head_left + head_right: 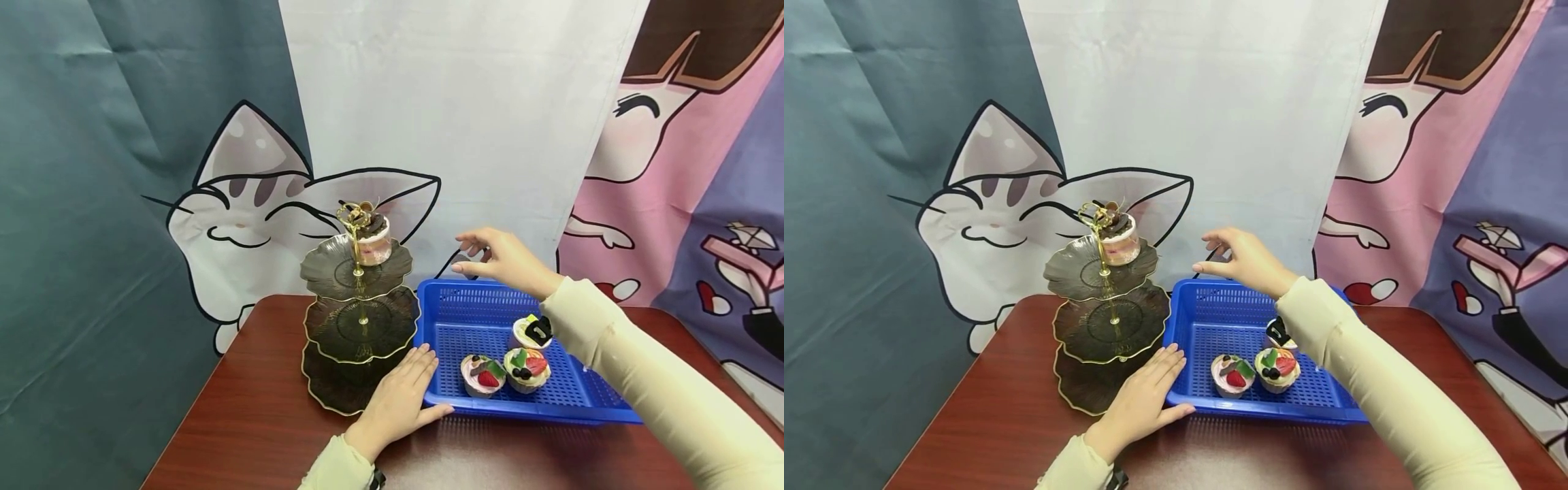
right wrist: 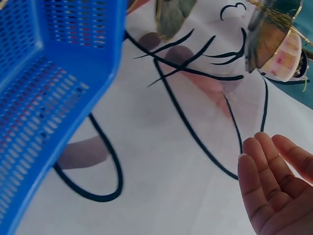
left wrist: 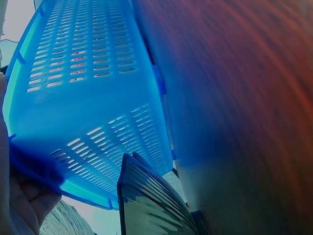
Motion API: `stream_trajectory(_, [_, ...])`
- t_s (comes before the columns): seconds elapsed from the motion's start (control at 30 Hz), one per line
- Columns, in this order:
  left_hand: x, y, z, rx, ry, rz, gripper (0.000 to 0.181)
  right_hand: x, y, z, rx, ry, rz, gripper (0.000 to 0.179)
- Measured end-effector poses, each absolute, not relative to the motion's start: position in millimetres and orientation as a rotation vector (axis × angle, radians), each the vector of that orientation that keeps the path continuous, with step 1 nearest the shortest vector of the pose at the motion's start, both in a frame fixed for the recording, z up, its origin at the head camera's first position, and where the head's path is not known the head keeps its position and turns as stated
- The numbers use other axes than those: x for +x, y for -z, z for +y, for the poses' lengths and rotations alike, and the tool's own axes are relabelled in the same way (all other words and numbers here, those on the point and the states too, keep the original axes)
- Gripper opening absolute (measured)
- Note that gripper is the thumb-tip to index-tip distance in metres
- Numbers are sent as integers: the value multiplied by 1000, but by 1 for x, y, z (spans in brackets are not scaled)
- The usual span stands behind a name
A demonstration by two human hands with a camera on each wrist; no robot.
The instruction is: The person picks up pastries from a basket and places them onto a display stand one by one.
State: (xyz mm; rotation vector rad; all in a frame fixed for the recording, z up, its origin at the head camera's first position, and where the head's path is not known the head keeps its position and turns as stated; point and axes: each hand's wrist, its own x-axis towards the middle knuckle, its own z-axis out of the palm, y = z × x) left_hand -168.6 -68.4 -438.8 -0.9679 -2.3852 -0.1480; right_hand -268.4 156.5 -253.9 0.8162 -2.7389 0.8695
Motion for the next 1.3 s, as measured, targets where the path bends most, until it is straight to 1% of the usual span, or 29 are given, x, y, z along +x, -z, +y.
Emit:
stream_trajectory(0.13, [-169, 438, -68, -971, 151, -2380, 73, -266, 267, 169, 778, -854, -2766, 56])
stream_trajectory(0.33, [-169, 438, -67, -975, 142, -2373, 73, -262, 287, 191, 696, -851, -2825, 60])
stream_trajectory(0.53, [-169, 438, -68, -977, 144, -2372, 73, -261, 305, 214, 606, -777, -2868, 60])
stream_trajectory(0.73, [-171, 438, -69, -978, 162, -2370, 73, -258, 320, 236, 506, -751, -2938, 64])
stream_trajectory(0.87, [-171, 439, -69, -976, 156, -2365, 73, -259, 332, 249, 452, -734, -2961, 64])
stream_trajectory(1.3, [-170, 440, -68, -970, 164, -2378, 73, -261, 358, 281, 438, -670, -2983, 59])
